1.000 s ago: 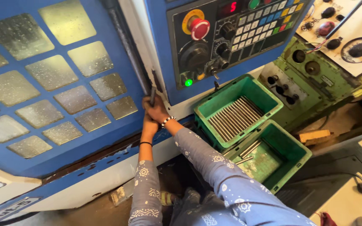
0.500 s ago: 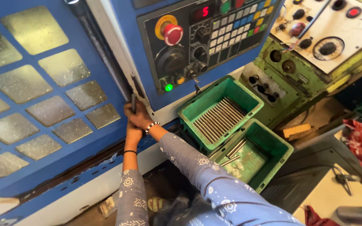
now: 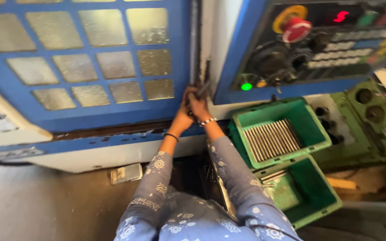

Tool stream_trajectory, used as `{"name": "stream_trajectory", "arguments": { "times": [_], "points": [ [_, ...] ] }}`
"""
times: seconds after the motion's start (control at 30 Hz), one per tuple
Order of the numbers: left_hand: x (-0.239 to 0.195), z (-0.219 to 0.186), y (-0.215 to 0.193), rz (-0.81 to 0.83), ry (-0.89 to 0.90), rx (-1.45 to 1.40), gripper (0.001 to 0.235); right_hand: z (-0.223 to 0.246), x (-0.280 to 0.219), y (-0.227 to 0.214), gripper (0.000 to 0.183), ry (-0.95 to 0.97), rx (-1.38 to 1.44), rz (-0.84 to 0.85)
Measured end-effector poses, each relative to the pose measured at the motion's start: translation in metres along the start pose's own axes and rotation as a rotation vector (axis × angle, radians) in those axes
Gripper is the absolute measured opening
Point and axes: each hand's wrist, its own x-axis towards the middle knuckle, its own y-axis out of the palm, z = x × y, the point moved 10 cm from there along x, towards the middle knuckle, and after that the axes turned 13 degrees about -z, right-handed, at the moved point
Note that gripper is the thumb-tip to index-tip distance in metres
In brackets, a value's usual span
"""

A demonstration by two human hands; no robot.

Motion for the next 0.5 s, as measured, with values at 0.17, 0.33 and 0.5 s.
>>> {"name": "stream_trajectory", "arguments": {
  "times": [0.17, 0.33, 0.5],
  "points": [
    [-0.002, 0.057, 0.006, -0.028, -0.168, 0.064, 0.086, -0.019, -0.002, -0.007, 0.021, 0.185, 0.006, 0.006],
    [-0.004, 0.054, 0.001, -0.104, -0.025, 0.142, 0.090, 0.020, 0.000, 0.001, 0.014, -0.078, 0.012, 0.095],
    [-0.005, 0.041, 0.000, -0.128, 0.016, 0.175, 0.077, 0.023, 0.002, -0.008, 0.021, -0.133, -0.119, 0.044]
  ]
}}
